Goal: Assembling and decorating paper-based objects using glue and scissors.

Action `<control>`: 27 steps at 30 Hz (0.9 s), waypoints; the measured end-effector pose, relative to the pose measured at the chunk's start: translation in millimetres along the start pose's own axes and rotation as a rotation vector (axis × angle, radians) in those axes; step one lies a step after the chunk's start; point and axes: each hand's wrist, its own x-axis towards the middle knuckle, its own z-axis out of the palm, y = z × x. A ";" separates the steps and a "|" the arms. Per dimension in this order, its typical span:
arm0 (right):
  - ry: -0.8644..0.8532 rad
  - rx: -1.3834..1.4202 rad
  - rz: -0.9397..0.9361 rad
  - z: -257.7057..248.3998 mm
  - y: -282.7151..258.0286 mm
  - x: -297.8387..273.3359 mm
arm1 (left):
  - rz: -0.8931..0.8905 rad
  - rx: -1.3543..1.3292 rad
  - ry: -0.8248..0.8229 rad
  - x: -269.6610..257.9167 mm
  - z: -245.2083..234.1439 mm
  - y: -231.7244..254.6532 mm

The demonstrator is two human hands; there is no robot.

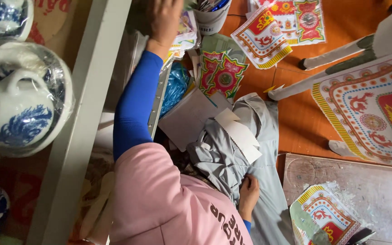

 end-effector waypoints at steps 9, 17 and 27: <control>-0.086 0.272 0.157 -22.5 32.7 14.3 | -0.064 -0.996 0.126 50.0 -147.7 172.1; 0.102 1.142 0.217 -104.1 -62.1 24.2 | -0.491 -1.729 -0.468 -73.2 -136.9 387.6; 0.108 1.349 0.379 -119.0 81.6 -20.6 | -0.694 -1.964 -1.261 -142.5 -140.4 391.3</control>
